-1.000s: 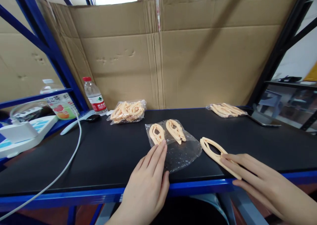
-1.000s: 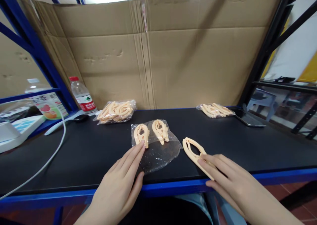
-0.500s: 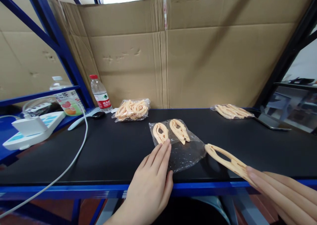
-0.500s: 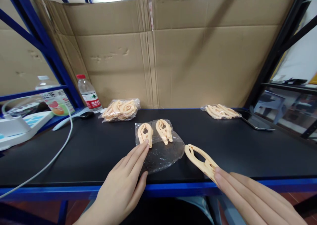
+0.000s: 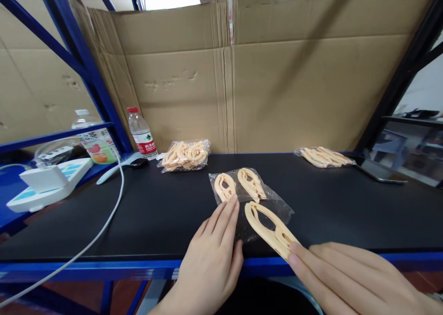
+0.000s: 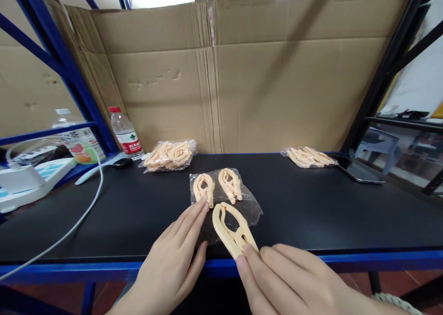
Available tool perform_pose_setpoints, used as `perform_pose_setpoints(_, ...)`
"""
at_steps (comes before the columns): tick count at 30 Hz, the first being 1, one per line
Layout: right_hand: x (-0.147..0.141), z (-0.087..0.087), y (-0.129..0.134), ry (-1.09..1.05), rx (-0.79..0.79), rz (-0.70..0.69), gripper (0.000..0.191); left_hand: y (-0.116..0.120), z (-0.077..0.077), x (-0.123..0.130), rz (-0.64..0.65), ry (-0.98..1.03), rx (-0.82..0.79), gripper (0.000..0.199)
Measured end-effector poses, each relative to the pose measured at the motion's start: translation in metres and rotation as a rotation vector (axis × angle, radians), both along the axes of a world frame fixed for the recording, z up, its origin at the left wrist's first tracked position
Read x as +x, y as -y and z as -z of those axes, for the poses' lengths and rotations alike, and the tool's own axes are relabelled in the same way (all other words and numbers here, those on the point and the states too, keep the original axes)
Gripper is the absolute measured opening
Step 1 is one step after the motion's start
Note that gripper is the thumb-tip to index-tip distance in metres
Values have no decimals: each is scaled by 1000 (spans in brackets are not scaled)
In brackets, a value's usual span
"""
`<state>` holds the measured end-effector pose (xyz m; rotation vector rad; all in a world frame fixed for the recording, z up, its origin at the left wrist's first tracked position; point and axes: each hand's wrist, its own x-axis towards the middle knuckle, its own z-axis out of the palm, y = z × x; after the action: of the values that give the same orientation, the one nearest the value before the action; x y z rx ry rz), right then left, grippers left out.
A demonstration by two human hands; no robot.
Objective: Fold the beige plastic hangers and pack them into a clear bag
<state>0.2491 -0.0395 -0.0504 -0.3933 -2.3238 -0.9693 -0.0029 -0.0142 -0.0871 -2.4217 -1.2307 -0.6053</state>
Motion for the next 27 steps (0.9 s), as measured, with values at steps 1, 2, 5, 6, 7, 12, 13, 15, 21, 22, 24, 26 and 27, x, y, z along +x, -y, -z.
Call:
perform_pose_setpoints(1, -8, -5, -5, 27, -1, -13, 29, 0, 0, 0, 1, 4, -1, 61)
perform_pose_setpoints(2, -15, -7, -11, 58, -10, -19, 31, 0, 0, 1, 3, 7, -2, 61)
perform_pose_setpoints(5, -32, -4, -33, 121, 10, -51, 35, 0, -1, 1, 4, 14, 0, 61)
perform_pose_setpoints(6, -37, -1, -41, 135, 31, -54, 34, 0, -1, 2, 3, 14, 1, 61)
perform_pose_setpoints(7, -42, 2, -49, 146, 52, -50, 33, 0, -1, 2, 4, 12, 2, 61)
perform_pose_setpoints(12, -61, 11, -79, 126, 151, 51, 26, -1, -1, 1, 13, 8, 21, 59)
perform_pose_setpoints(13, -64, 13, -82, 115, 154, 91, 25, -1, -1, 1, 12, 10, 23, 59)
perform_pose_setpoints(15, -68, 18, -87, 108, 136, 168, 25, -1, -1, 1, 11, 15, 21, 59)
perform_pose_setpoints(21, -71, 31, -98, 208, 63, 315, 32, 0, -1, 1, 6, 3, 15, 61)
perform_pose_setpoints(22, -71, 31, -99, 213, 50, 338, 33, 0, -1, 1, 5, -2, 16, 61)
perform_pose_setpoints(24, -71, 31, -98, 191, 24, 360, 36, -1, -1, 1, 7, -5, 16, 60)
perform_pose_setpoints(26, -66, 26, -94, 147, 1, 335, 36, 0, -2, 1, 19, 2, 6, 60)
perform_pose_setpoints(27, -62, 23, -91, 125, -3, 289, 35, 0, -3, 1, 27, 12, -5, 61)
